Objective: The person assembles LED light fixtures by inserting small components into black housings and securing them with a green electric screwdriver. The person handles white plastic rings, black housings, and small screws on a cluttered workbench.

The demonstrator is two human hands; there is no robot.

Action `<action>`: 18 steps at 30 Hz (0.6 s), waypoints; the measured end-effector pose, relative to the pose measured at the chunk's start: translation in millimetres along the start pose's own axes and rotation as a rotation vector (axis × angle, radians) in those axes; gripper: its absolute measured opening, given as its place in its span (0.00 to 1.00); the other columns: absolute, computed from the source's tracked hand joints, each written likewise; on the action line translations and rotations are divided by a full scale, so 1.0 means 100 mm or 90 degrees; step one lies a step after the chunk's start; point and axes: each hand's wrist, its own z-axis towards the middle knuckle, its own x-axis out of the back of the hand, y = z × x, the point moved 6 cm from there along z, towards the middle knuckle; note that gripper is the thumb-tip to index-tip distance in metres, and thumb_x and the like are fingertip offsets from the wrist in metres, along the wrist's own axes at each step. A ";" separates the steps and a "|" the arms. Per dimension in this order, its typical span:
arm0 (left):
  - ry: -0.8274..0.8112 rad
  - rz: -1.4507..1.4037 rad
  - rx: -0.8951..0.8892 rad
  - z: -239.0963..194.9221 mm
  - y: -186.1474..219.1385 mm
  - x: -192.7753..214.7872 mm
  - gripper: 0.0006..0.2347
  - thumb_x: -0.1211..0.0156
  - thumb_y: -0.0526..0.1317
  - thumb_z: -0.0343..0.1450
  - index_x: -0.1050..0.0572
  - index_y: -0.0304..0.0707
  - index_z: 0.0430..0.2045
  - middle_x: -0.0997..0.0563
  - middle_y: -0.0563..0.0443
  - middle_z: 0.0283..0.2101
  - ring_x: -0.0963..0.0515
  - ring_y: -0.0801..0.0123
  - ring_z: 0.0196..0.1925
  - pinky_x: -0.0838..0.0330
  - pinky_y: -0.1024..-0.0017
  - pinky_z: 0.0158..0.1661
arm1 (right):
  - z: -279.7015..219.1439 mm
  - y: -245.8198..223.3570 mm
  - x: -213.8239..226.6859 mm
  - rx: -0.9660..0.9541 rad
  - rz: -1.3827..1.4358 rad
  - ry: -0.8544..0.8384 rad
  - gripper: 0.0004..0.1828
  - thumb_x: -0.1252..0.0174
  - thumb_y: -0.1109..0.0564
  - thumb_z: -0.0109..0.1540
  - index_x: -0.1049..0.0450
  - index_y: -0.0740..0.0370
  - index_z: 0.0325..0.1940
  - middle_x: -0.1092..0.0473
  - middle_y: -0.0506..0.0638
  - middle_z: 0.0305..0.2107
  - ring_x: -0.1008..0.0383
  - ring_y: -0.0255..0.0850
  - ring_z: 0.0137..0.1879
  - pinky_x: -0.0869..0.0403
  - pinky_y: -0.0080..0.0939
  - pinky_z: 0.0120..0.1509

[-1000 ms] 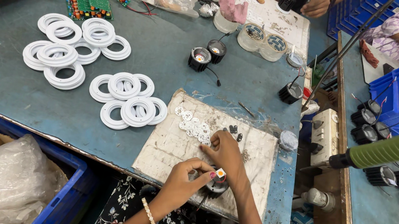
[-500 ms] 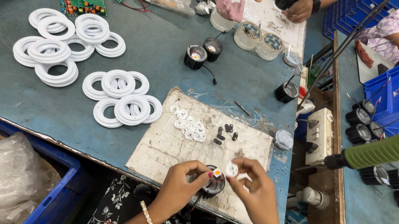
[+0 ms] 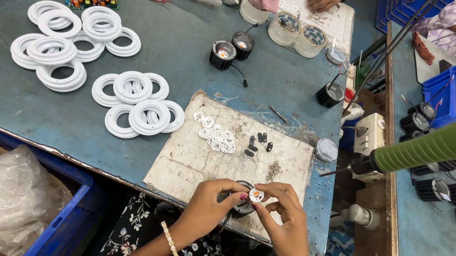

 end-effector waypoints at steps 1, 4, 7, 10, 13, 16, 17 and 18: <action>-0.002 -0.003 0.008 0.00 -0.01 0.00 0.08 0.39 0.35 0.71 0.18 0.28 0.38 0.13 0.49 0.34 0.18 0.78 0.35 0.24 0.76 0.39 | 0.00 0.00 0.00 0.000 -0.011 0.001 0.17 0.35 0.65 0.58 0.21 0.63 0.52 0.28 0.51 0.47 0.27 0.36 0.47 0.26 0.33 0.47; -0.007 -0.002 0.019 0.00 0.00 0.01 0.08 0.39 0.35 0.71 0.18 0.27 0.38 0.13 0.48 0.34 0.18 0.77 0.36 0.24 0.76 0.40 | 0.00 -0.02 0.01 -0.001 -0.041 0.004 0.17 0.35 0.64 0.58 0.20 0.61 0.52 0.26 0.50 0.47 0.26 0.36 0.47 0.25 0.33 0.46; -0.009 0.034 0.015 0.01 0.03 0.02 0.08 0.39 0.35 0.71 0.18 0.27 0.39 0.13 0.49 0.35 0.18 0.77 0.37 0.24 0.76 0.41 | 0.00 -0.06 0.01 0.003 -0.067 0.007 0.17 0.35 0.64 0.57 0.20 0.60 0.51 0.25 0.50 0.45 0.25 0.36 0.46 0.25 0.34 0.45; -0.010 0.056 0.020 0.00 0.06 0.03 0.09 0.39 0.35 0.71 0.18 0.28 0.39 0.13 0.48 0.35 0.17 0.76 0.37 0.24 0.75 0.41 | 0.01 -0.09 0.01 -0.002 -0.085 0.003 0.17 0.35 0.64 0.57 0.19 0.59 0.51 0.25 0.50 0.44 0.25 0.37 0.45 0.25 0.35 0.44; -0.008 0.031 0.001 0.00 0.10 0.02 0.08 0.39 0.34 0.71 0.18 0.28 0.39 0.13 0.47 0.36 0.17 0.75 0.38 0.23 0.75 0.42 | 0.02 -0.10 0.01 -0.025 -0.081 -0.003 0.18 0.35 0.65 0.57 0.19 0.59 0.51 0.25 0.50 0.44 0.24 0.37 0.42 0.24 0.35 0.44; -0.009 0.056 -0.019 0.00 0.14 0.02 0.08 0.39 0.34 0.70 0.18 0.28 0.39 0.13 0.47 0.36 0.16 0.74 0.38 0.23 0.75 0.42 | 0.03 -0.12 0.00 -0.021 -0.081 -0.011 0.18 0.36 0.66 0.56 0.18 0.59 0.50 0.25 0.51 0.44 0.23 0.37 0.41 0.24 0.36 0.44; -0.009 0.058 -0.019 -0.01 0.15 0.02 0.08 0.39 0.34 0.70 0.18 0.28 0.39 0.13 0.46 0.36 0.16 0.74 0.38 0.23 0.75 0.43 | 0.03 -0.12 0.01 -0.017 -0.091 -0.012 0.17 0.35 0.66 0.57 0.18 0.59 0.50 0.25 0.51 0.43 0.23 0.37 0.40 0.24 0.36 0.44; -0.009 0.059 -0.020 -0.01 0.16 0.02 0.08 0.39 0.34 0.70 0.18 0.28 0.38 0.13 0.46 0.36 0.16 0.74 0.38 0.24 0.75 0.43 | 0.03 -0.13 0.01 -0.014 -0.102 -0.012 0.17 0.35 0.66 0.57 0.18 0.59 0.50 0.24 0.51 0.43 0.23 0.37 0.40 0.24 0.36 0.44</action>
